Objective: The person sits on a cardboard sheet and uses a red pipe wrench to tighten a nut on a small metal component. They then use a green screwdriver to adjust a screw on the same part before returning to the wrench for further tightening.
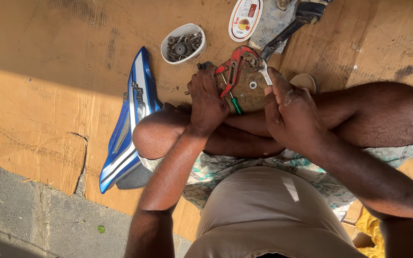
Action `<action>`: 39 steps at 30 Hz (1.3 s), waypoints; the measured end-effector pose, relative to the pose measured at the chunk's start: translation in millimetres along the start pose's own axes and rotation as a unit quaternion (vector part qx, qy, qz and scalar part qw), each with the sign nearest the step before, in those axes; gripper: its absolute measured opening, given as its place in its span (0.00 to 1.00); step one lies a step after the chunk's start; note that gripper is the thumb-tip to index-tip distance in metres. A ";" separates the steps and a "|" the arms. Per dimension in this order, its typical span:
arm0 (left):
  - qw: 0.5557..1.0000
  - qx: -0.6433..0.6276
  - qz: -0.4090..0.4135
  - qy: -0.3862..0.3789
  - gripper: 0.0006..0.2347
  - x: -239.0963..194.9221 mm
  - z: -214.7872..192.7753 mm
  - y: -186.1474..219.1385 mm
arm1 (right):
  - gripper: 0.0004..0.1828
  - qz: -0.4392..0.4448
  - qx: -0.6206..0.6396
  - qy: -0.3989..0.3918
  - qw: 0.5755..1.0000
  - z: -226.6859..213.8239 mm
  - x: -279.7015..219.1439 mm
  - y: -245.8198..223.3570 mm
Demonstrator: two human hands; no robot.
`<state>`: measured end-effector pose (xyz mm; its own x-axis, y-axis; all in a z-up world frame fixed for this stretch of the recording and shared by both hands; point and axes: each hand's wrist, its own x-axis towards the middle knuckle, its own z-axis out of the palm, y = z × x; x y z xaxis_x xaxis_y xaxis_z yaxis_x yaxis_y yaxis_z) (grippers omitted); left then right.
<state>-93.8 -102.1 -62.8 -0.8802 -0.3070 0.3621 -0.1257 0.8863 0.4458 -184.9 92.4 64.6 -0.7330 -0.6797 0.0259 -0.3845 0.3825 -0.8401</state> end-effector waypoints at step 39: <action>0.982 -0.124 -0.133 -0.052 0.29 -14.4 36.1 -0.6 | 0.27 0.250 0.317 0.009 0.915 62.9 52.2 44.4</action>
<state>-97.6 -85.7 -97.9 -0.8745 -0.4683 0.1263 -0.2536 0.6634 0.7040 -205.0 34.5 -5.4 -0.7390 -0.5066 -0.4441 0.4005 0.1999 -0.8943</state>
